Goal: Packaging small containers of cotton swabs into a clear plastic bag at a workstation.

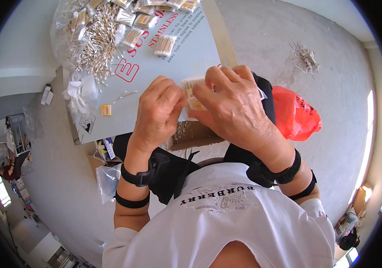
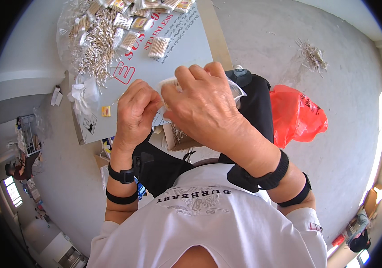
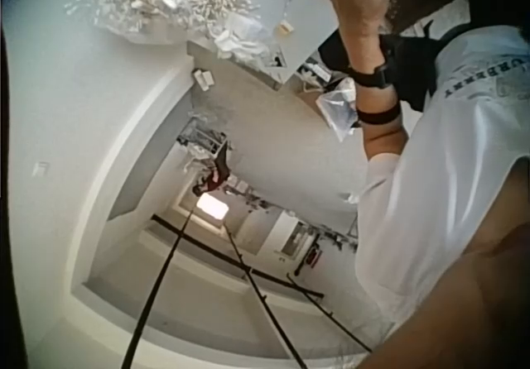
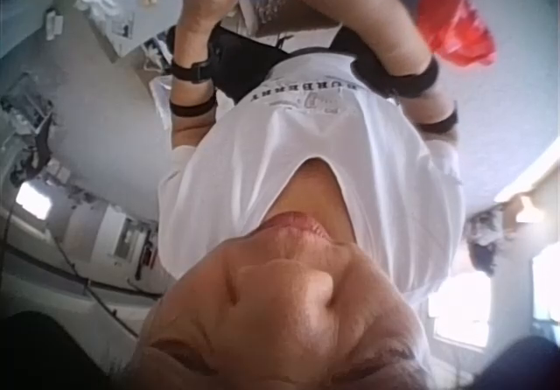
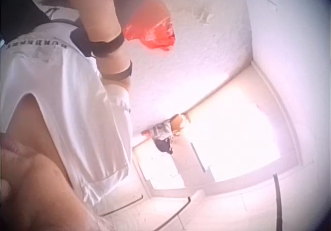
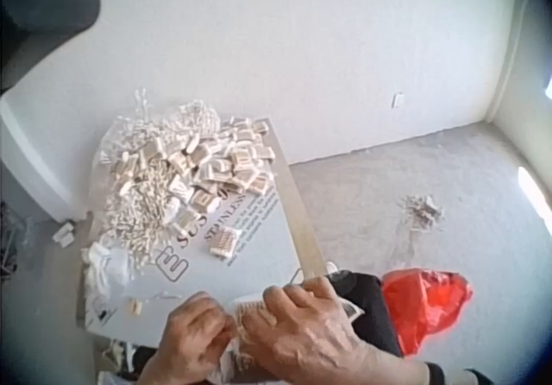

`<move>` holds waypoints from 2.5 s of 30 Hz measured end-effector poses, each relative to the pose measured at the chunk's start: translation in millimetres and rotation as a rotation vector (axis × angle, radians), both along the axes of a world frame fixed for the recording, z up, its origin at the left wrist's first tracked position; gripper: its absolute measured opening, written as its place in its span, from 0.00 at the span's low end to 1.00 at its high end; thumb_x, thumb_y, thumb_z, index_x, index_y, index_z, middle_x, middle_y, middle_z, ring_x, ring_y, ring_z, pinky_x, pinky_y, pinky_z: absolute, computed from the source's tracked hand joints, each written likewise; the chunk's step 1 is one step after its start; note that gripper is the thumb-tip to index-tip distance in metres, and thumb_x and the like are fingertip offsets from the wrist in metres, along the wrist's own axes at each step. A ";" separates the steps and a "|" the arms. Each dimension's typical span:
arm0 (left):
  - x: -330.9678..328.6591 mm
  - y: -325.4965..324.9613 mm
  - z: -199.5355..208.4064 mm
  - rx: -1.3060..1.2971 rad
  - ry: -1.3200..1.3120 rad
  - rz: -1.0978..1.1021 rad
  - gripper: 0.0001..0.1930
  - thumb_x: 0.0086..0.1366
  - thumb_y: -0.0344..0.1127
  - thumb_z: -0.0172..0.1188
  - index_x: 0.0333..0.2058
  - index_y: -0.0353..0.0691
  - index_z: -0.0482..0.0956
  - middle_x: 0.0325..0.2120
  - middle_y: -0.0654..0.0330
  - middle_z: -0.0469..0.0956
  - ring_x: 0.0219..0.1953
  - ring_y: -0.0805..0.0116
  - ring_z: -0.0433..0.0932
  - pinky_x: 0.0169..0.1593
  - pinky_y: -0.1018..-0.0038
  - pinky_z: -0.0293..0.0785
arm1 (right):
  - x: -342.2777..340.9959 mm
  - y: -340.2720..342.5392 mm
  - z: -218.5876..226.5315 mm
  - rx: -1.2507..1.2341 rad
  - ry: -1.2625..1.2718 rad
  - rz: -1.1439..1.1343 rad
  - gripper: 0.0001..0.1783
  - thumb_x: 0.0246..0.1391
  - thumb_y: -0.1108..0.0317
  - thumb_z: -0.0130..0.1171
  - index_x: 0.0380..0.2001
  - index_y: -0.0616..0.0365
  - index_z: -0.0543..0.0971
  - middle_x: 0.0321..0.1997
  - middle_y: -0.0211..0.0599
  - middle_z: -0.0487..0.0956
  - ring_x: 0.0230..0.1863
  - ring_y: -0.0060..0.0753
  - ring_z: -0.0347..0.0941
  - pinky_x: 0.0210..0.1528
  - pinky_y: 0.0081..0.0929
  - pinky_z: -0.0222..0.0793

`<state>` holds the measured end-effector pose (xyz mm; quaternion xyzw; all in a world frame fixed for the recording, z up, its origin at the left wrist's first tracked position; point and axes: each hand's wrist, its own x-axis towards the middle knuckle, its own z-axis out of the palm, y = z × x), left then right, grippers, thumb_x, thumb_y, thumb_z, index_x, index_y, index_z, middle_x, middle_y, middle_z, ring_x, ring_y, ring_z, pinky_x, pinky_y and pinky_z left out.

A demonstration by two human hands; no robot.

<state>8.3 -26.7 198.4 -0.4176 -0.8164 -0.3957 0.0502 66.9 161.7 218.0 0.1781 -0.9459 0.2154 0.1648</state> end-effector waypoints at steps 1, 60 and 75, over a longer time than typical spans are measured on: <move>-0.1 -0.3 -0.6 0.004 0.007 0.009 0.12 0.46 0.15 0.64 0.26 0.33 0.70 0.24 0.54 0.69 0.29 0.51 0.70 0.31 0.59 0.67 | -2.8 -2.0 -3.7 0.002 0.000 0.000 0.16 0.38 0.63 0.73 0.32 0.51 0.79 0.32 0.30 0.74 0.38 0.37 0.74 0.41 0.37 0.64; 5.8 -2.4 -4.3 -0.051 0.053 0.098 0.10 0.48 0.16 0.62 0.27 0.34 0.71 0.25 0.55 0.70 0.31 0.53 0.71 0.33 0.60 0.69 | -13.8 24.5 -7.6 -0.037 -0.015 0.167 0.15 0.40 0.70 0.69 0.28 0.58 0.71 0.31 0.37 0.70 0.35 0.44 0.67 0.42 0.38 0.67; 7.8 2.4 -10.2 0.011 0.028 0.085 0.11 0.49 0.16 0.63 0.28 0.34 0.71 0.26 0.54 0.71 0.31 0.51 0.71 0.33 0.60 0.69 | 9.1 27.4 4.4 -0.071 -0.089 0.119 0.13 0.40 0.68 0.72 0.28 0.56 0.79 0.51 0.38 0.78 0.52 0.44 0.74 0.55 0.42 0.66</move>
